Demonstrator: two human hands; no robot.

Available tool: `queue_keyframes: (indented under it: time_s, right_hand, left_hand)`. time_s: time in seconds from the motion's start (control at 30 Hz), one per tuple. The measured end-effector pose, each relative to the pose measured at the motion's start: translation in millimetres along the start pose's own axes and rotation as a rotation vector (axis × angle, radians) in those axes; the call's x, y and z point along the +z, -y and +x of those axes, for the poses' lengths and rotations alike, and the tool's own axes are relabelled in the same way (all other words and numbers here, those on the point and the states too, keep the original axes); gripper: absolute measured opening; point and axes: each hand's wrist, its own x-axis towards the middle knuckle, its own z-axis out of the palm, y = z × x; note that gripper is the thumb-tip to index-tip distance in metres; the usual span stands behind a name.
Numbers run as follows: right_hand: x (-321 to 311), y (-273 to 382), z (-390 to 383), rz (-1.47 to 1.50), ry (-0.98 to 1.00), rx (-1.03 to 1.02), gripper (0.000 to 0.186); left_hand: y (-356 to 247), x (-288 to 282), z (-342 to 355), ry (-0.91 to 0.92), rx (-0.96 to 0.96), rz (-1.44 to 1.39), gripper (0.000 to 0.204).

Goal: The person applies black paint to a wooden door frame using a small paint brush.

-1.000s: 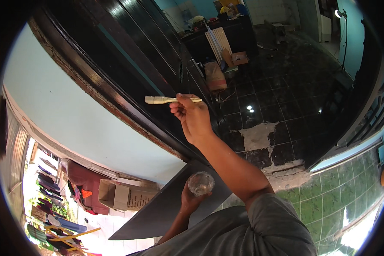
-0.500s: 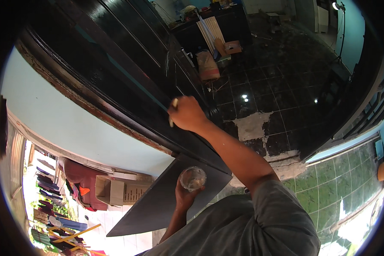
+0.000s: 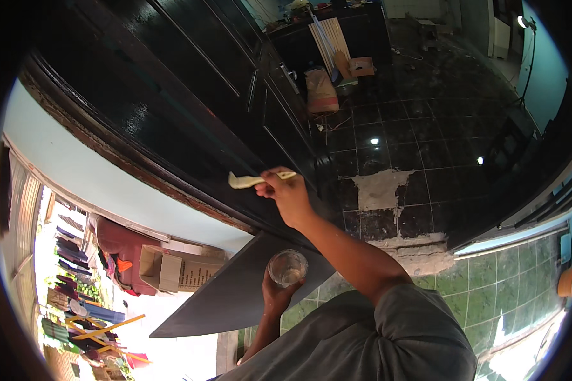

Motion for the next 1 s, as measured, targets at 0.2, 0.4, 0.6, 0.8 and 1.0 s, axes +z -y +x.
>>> queue_keyframes:
  time_s: [0.2,0.4,0.6,0.8,1.0]
  right_hand:
    - [18,44,3,-0.130,-0.011,-0.160,0.020]
    - [61,32,22,0.154,0.127,-0.031,0.020]
    - [14,16,7,0.210,-0.003,0.005,0.013]
    - [56,20,10,0.170,0.099,0.029,0.019]
    - [35,22,-6,0.019,-0.105,0.011,0.022]
  left_hand:
    - [-2,8,2,-0.013,-0.007,-0.022,0.088]
    - [-12,14,7,-0.039,0.030,0.007,0.087]
    - [-2,8,2,-0.041,-0.023,0.030,0.083]
    - [-4,10,6,-0.028,0.000,0.006,0.084]
    - [3,8,7,0.006,-0.007,0.039,0.086]
